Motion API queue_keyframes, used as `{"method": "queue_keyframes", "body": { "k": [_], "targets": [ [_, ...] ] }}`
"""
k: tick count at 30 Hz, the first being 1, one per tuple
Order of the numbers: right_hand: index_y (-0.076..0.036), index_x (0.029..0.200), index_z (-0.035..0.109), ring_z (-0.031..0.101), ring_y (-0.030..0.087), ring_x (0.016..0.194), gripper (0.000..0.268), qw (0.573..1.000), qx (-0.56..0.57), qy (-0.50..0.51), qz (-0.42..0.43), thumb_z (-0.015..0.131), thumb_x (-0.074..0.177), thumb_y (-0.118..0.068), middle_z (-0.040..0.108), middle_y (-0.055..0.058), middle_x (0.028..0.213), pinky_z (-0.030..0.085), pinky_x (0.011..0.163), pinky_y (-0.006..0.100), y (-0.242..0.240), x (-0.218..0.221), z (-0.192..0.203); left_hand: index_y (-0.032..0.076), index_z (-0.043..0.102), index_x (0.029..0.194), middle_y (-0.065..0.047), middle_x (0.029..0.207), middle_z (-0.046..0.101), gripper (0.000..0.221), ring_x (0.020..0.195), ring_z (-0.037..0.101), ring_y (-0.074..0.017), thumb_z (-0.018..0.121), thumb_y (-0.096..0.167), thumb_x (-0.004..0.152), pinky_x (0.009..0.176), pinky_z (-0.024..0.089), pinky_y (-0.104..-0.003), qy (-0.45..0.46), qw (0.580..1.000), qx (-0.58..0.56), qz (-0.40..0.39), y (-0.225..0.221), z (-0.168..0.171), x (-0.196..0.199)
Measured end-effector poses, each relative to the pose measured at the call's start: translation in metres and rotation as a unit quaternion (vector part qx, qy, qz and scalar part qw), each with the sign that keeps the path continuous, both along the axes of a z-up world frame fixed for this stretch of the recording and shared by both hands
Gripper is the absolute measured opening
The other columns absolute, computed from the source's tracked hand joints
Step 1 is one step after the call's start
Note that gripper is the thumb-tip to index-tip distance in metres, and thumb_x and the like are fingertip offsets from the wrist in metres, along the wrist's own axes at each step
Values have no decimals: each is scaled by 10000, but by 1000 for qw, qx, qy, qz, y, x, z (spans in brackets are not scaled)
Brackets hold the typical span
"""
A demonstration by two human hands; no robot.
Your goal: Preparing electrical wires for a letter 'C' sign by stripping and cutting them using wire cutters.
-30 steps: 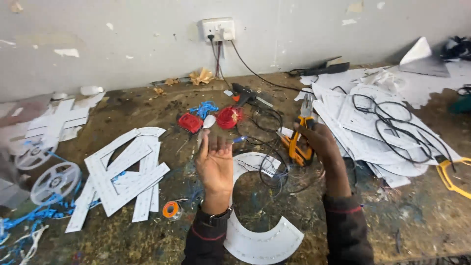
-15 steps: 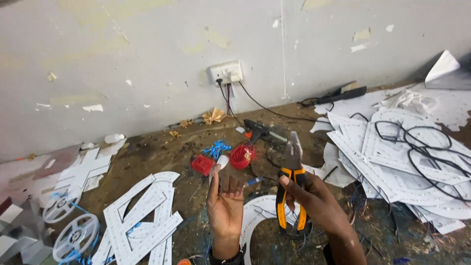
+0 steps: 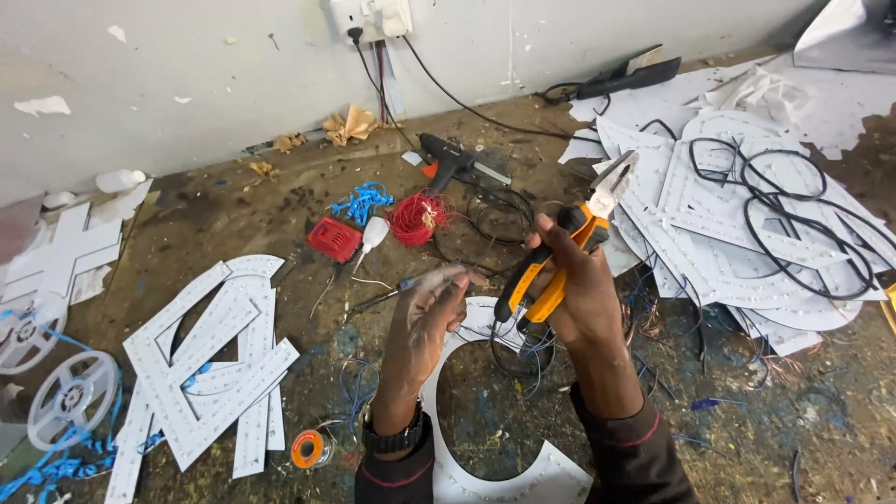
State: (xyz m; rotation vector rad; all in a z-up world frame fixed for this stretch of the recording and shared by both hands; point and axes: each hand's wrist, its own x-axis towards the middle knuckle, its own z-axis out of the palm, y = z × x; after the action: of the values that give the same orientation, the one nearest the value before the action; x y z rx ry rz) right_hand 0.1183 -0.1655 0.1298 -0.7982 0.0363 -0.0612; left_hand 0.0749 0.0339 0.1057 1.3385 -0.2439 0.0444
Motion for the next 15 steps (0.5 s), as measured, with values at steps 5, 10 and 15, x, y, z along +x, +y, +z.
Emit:
{"method": "queue_keyframes", "body": {
  "k": [5,10,15],
  "targets": [
    [-91,1150,694,592,141,690,172,998,-44,20,32,807,1035,-150,757,79,901,562,665,306,-11,7,9,-66,752,1231,-96,717,508,278,656,511,-189,567,133,1174,685,472,-345,-24,999,9,-39,0,-16,14],
    [-62,1148,724,554,125,793,215,996,-89,-30,11,834,1033,-206,798,136,1251,548,755,316,0,18,-3,-21,757,1224,-64,676,535,309,638,392,-98,473,87,1164,647,354,-300,-25,992,98,-78,1,11,0],
    [-104,1105,744,475,84,668,221,998,-50,-27,-5,905,995,-209,816,111,1055,544,668,292,-4,25,-21,-27,786,1222,-110,842,686,291,796,586,-153,505,-20,1148,769,423,-309,-5,992,121,-39,5,-25,15]
  ]
}}
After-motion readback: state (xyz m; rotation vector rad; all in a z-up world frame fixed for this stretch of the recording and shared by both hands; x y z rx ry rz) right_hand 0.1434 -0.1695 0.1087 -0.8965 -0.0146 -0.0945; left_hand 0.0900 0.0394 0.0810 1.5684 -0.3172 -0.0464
